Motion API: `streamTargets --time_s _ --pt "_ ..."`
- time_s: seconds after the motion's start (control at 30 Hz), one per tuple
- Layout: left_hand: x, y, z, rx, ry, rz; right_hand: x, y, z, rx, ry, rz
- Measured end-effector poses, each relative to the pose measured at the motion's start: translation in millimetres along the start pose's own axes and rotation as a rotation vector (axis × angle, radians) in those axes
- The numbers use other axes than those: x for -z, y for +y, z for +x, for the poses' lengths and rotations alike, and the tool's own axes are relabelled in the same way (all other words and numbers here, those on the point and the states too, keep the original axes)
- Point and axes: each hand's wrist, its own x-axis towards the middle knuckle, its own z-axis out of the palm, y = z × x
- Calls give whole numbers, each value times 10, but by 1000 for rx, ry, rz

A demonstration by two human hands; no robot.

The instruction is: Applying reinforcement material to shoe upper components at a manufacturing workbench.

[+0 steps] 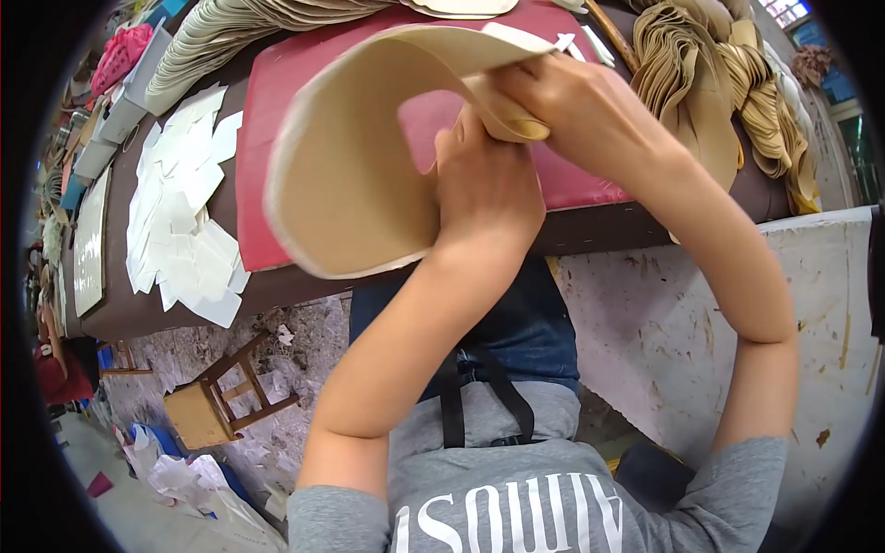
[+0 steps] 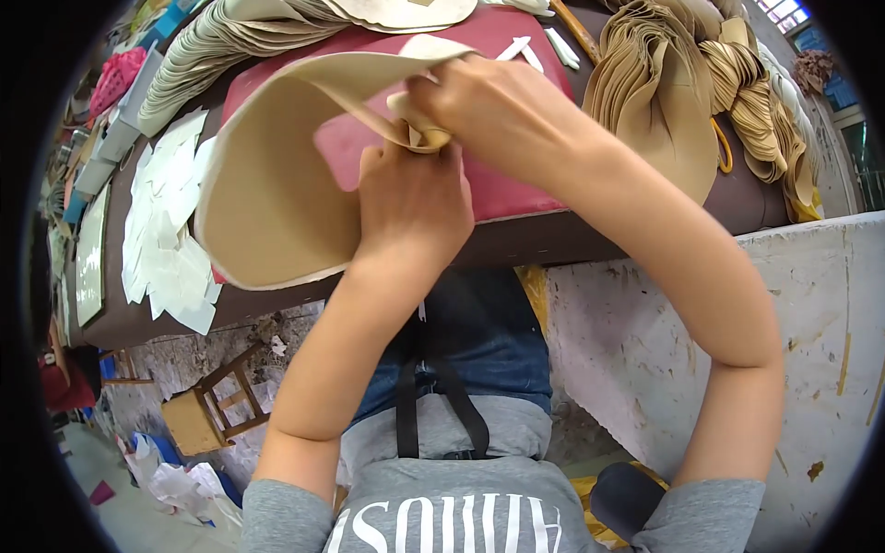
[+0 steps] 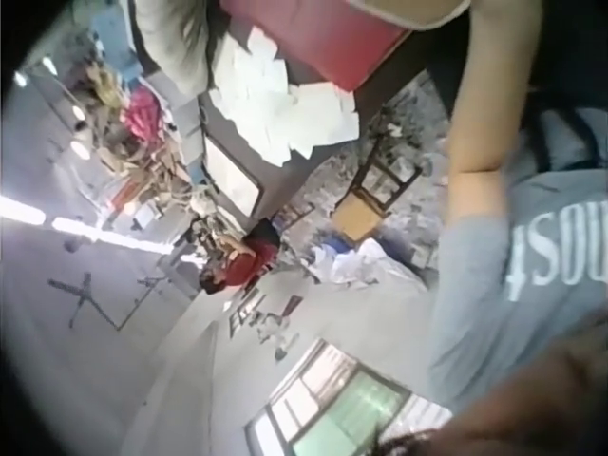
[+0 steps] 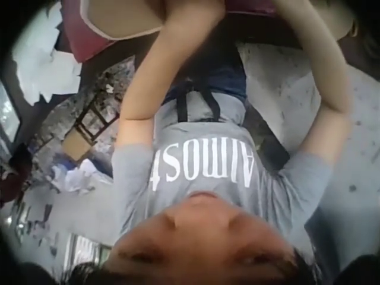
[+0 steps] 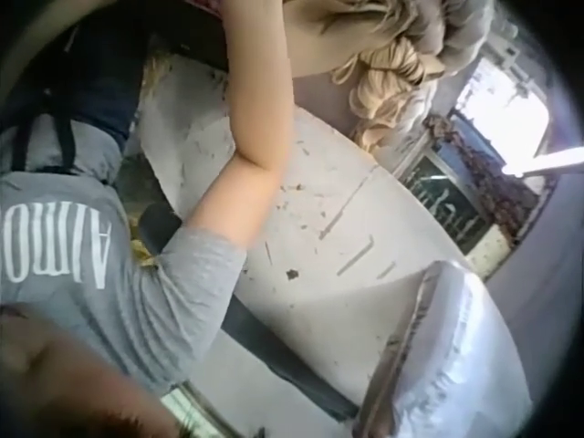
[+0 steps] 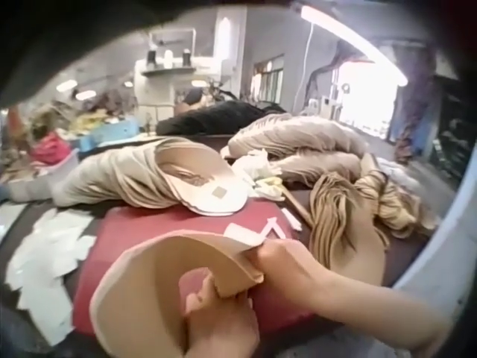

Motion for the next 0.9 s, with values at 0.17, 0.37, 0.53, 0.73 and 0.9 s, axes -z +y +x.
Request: streamTargets --time_s 0.17,0.37,0.53,0.73,0.9 --pt "-58 40 35 -80 155 137 198 184 194 -231 -94 312" --pt "67 249 149 -37 -136 335 -21 297 66 -282 13 73" --pt "-205 227 229 97 62 13 29 280 140 -290 -127 41" --pt "-310 250 289 128 207 -148 109 229 145 -334 -119 76" --pt "-442 229 308 81 306 -260 -6 250 61 -330 -94 66"
